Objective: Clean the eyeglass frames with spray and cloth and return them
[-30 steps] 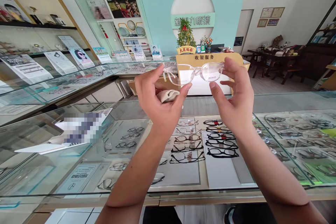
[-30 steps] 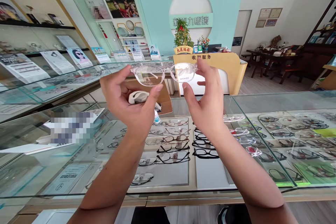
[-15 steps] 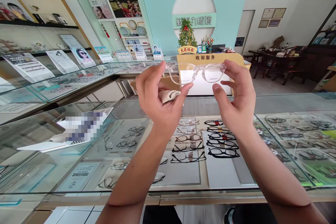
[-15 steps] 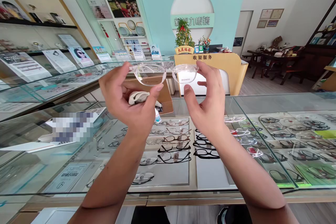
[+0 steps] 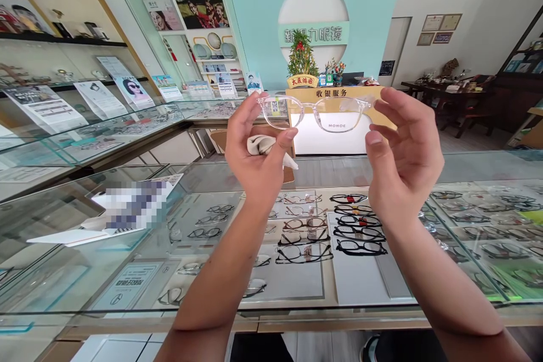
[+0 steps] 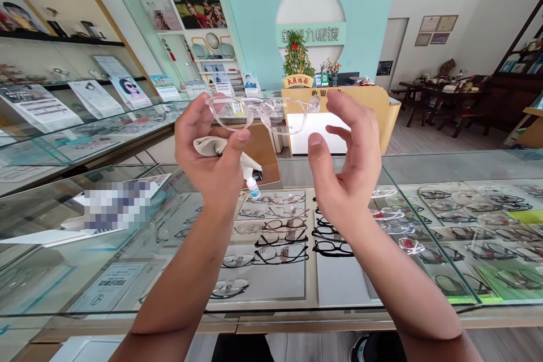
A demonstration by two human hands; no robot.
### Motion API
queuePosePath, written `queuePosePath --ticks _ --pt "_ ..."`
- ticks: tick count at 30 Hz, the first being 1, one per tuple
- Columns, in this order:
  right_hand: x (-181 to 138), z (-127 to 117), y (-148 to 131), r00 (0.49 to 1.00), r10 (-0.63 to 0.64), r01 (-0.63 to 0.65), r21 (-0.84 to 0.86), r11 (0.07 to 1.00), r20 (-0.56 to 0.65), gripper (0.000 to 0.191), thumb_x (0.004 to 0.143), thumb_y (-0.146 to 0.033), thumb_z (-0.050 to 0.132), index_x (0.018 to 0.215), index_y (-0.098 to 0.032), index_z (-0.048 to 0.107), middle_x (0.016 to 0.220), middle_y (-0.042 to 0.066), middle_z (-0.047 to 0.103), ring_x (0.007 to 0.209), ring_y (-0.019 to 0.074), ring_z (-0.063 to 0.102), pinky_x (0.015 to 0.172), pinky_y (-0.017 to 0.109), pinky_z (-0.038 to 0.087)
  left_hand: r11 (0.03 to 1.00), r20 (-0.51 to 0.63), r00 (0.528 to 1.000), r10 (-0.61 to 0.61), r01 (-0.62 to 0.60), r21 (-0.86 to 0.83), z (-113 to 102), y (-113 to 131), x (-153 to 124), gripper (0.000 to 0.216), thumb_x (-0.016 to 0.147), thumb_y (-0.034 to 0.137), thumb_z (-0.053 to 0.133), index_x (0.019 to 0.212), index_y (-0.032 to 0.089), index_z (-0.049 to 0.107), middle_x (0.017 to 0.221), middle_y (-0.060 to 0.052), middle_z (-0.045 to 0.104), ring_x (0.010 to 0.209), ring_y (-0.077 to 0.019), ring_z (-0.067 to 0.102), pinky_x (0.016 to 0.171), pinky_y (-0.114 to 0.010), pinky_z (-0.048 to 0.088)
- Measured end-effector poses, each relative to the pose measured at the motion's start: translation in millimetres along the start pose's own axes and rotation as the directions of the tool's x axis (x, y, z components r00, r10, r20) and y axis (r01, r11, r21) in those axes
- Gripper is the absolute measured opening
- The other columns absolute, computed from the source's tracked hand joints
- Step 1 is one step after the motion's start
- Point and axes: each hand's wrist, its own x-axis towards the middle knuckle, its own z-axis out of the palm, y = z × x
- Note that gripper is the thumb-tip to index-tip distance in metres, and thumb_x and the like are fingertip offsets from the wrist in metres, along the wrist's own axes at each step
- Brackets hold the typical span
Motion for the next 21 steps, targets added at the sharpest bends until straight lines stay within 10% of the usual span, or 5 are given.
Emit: queuePosePath --ticks 11,21 --pt "7 4 24 0.975 0.224 -0.219 0.185 0.958 -0.006 0.023 0.109 -0.043 0.067 0.124 -0.035 0.082 0.124 0.003 0.085 0.122 0.0244 0.080 0.106 0.048 0.067 0.992 -0.118 0.987 0.110 -0.116 -0.047 7 15 -16 0.071 0.096 0.061 0.078 0.159 0.042 0.051 0.158 -0.009 0.059 0.087 -0.0208 0.074 0.080 -0.044 0.060" --pt "11 4 28 0.951 0.310 -0.303 0.234 0.924 0.005 0.020 0.106 -0.047 0.072 0.106 -0.030 0.081 0.104 0.002 0.084 0.106 0.0208 0.081 0.100 0.043 0.067 0.996 -0.123 0.990 0.070 -0.063 0.059 3 33 -14 0.066 0.095 0.069 0.077 0.149 0.035 0.060 0.124 -0.008 0.070 0.108 -0.0283 0.072 0.091 -0.049 0.062"
